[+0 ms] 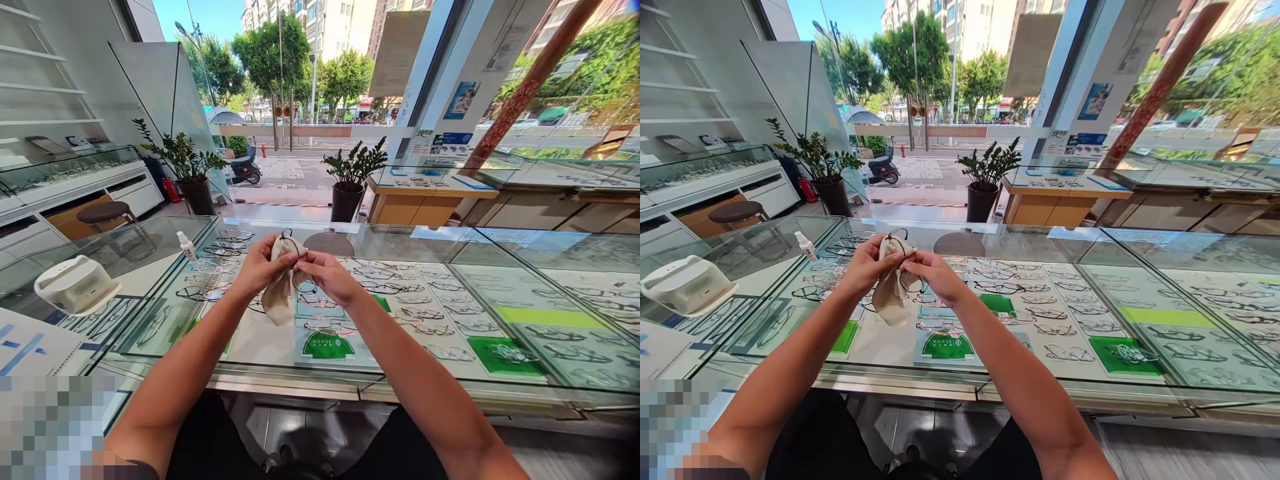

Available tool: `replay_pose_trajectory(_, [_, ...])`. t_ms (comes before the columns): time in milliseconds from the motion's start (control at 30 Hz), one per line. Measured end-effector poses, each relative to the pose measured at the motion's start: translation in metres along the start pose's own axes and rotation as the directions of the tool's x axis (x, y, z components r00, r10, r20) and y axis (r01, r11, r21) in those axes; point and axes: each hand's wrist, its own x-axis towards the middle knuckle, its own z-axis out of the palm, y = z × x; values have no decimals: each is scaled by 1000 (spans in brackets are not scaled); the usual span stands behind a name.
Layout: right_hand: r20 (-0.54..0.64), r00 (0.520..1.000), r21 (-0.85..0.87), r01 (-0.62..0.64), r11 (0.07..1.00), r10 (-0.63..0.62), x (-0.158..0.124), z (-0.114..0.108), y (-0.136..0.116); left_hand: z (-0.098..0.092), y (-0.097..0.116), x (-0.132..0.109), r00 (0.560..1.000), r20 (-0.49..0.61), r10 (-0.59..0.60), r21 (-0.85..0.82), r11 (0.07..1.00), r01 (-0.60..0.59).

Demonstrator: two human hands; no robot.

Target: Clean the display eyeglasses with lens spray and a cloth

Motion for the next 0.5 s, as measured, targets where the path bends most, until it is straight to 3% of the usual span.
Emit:
replay_pose_trajectory(233, [50, 999, -29, 12, 1000, -10, 1, 7, 12, 4, -5, 1, 976, -190, 108, 114, 990, -88])
replay_pose_trajectory(367, [-4, 999, -20, 44, 999, -44, 2, 6, 11, 1, -9, 4, 980, -184, 74, 60, 996, -64])
replay_pose_trajectory(500, [-45, 991, -36, 123, 992, -125, 0, 2, 3, -8, -13, 9, 960, -246, 133, 20, 991, -132])
